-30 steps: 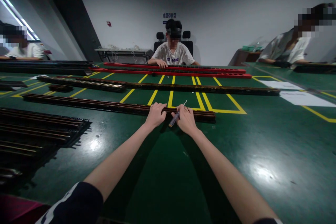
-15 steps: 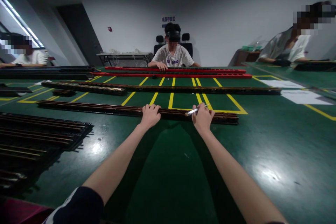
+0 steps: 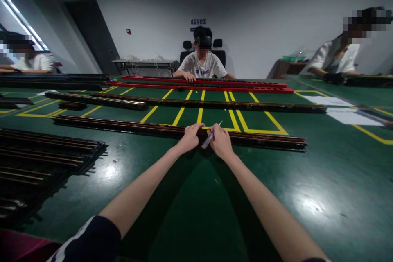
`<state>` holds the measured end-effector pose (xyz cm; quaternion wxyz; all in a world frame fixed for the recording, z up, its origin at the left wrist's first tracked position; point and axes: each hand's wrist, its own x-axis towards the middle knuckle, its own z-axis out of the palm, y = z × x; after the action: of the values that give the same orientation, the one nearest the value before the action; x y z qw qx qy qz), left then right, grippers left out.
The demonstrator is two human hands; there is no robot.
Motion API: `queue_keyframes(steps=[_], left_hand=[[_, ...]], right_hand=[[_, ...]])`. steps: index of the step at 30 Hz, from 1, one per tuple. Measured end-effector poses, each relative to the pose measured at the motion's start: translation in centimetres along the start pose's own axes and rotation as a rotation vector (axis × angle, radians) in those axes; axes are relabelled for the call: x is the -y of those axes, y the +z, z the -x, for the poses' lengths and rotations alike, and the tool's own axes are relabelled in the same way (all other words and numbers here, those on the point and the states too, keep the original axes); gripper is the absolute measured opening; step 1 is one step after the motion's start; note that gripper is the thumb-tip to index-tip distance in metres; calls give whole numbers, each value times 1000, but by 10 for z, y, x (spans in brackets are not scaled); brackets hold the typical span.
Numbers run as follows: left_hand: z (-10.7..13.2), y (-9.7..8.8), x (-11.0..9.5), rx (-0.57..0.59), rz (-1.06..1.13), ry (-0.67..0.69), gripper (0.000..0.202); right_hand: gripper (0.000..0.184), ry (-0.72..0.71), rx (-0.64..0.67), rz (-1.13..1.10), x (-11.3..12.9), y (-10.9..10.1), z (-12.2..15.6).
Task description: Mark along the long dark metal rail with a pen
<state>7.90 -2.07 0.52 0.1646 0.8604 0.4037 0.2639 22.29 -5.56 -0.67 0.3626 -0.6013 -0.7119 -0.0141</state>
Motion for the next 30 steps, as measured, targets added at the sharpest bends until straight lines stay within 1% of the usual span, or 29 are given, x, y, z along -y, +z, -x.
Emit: queue_keyframes(steps=[2, 4, 7, 9, 10, 12, 14, 16, 18, 20, 22, 25, 27, 30], left_hand=[[2, -5, 5, -66, 47, 12, 55], [5, -13, 14, -116, 9, -32, 50], [10, -25, 30, -131, -206, -86, 45], [12, -29, 38, -152, -359, -134, 38], [13, -30, 41, -165, -405, -155, 36], [13, -30, 43, -174, -449, -164, 35], [13, -28, 43, -169, -479, -142, 35], [12, -25, 40, -164, -504, -123, 36], [11, -21, 36, -169, -530, -111, 36], [10, -16, 29, -170, -553, -89, 37], [9, -9, 21, -142, -568, -49, 40], [7, -1, 7, -93, -565, -32, 46], [5, 1, 0, -63, -552, -25, 50], [2, -4, -3, -4, -455, -16, 52]], right_hand=[[16, 30, -1, 8, -8, -5, -1], [18, 94, -31, 10, -15, -9, -2], [18, 235, -162, 104, -28, -14, -4], [16, 329, -248, 156, -36, -17, -3], [15, 371, -273, 169, -40, -19, -3], [14, 406, -298, 176, -45, -23, -1], [14, 372, -309, 166, -45, -25, 1], [14, 298, -329, 145, -39, -24, 2], [13, 223, -345, 87, -27, -19, 2], [13, 193, -366, -10, -11, -12, 3], [14, 134, -325, -117, 4, -4, 4], [14, 50, -265, -144, 15, 5, 3], [13, 42, -202, -82, 14, 6, 2], [19, 93, -119, 46, 6, 1, -1]])
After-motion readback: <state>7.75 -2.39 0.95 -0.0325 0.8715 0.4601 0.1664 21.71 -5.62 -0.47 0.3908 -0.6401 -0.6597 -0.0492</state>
